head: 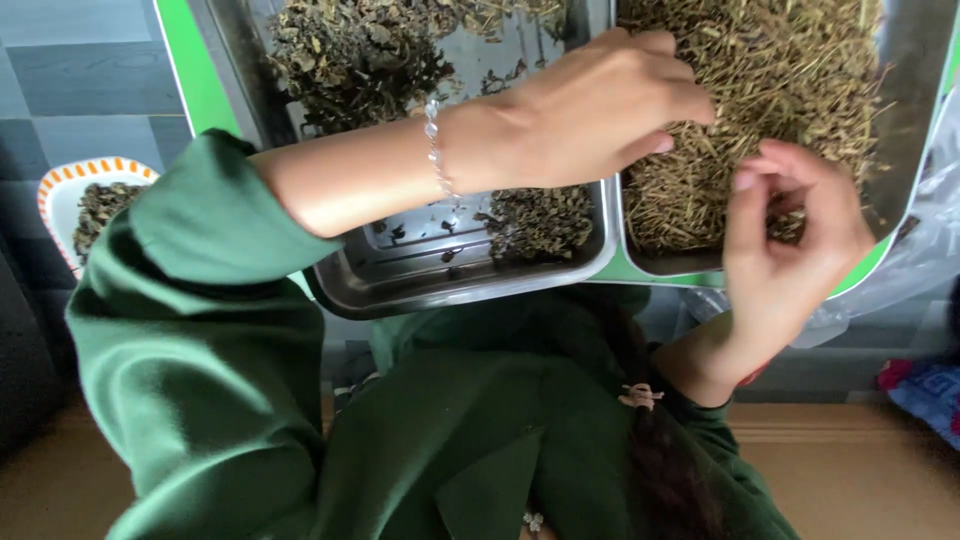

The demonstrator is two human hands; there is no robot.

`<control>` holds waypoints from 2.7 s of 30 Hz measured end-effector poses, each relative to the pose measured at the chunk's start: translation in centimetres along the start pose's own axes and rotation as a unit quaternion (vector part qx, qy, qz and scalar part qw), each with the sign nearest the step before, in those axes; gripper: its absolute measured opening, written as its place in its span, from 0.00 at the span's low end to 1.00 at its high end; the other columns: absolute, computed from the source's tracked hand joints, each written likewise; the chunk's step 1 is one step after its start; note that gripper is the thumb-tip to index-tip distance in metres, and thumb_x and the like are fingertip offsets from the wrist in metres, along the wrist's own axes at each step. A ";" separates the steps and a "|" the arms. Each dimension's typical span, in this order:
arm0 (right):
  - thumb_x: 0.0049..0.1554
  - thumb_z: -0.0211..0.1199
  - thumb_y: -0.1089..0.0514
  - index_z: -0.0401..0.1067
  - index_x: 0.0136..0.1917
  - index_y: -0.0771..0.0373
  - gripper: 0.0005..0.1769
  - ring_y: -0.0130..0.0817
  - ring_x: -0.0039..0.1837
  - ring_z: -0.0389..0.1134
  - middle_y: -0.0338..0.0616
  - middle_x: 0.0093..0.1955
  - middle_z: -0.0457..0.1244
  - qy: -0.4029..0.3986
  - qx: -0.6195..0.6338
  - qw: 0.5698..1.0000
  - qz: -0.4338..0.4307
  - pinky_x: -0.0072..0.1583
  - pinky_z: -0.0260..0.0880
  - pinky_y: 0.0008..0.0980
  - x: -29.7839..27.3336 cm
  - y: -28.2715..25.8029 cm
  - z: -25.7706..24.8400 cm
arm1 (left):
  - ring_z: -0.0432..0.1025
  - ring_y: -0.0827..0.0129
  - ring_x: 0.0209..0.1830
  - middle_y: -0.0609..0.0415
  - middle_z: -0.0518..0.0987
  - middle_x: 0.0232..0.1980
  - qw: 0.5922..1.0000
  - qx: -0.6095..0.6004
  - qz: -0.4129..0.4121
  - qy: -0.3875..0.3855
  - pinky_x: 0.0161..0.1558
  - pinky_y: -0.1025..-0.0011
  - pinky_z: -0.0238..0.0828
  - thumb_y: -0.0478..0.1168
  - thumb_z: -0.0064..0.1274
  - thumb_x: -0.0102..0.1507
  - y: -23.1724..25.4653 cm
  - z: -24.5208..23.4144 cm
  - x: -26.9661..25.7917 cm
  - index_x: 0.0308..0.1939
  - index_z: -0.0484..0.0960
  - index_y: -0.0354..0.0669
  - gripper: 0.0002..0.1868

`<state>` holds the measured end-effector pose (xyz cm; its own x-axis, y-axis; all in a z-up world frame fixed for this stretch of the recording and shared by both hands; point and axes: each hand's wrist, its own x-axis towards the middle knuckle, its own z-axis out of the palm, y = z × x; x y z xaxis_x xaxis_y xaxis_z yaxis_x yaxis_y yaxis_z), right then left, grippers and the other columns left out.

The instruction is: Sorting dried tea leaves by hand to remove stems and debris into separate containers.

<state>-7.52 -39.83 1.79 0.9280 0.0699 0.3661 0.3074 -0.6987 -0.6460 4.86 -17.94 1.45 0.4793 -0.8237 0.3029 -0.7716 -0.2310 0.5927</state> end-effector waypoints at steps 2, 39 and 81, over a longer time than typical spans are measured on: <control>0.73 0.61 0.72 0.72 0.62 0.75 0.05 0.43 0.48 0.67 0.58 0.52 0.68 0.003 0.026 1.000 0.012 0.52 0.66 0.38 0.5 -1.5 0.0 | 0.72 0.63 0.42 0.52 0.83 0.40 0.999 -0.022 0.026 0.035 0.52 0.63 0.75 0.31 0.65 0.65 -0.1 -2.3 -0.6 0.47 0.85 0.42 0.08; 0.65 0.51 0.37 0.54 0.80 0.68 0.42 0.62 0.82 0.43 0.65 0.83 0.43 -0.424 -0.178 0.874 -0.158 0.76 0.43 0.70 4.6 -11.4 9.6 | 0.67 0.62 0.42 0.53 0.81 0.38 0.952 0.173 -0.139 0.209 0.48 0.65 0.62 0.35 0.60 0.72 2.3 -5.6 -21.6 0.45 0.86 0.38 0.04; 0.71 0.72 0.82 0.74 0.65 0.76 0.13 0.50 0.60 0.67 0.59 0.59 0.67 -0.113 -0.158 0.981 0.019 0.63 0.65 0.46 0.3 -1.1 1.5 | 0.67 0.61 0.45 0.57 0.79 0.41 0.951 0.195 -0.196 0.138 0.46 0.65 0.63 0.36 0.64 0.70 2.7 -6.8 -22.2 0.50 0.84 0.39 0.07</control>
<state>-7.26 -37.97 1.55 0.9716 0.1701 0.1644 0.2237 -0.8869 -0.4043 -5.04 3.26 1.45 0.8120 -0.4806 0.3312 -0.5819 -0.7106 0.3954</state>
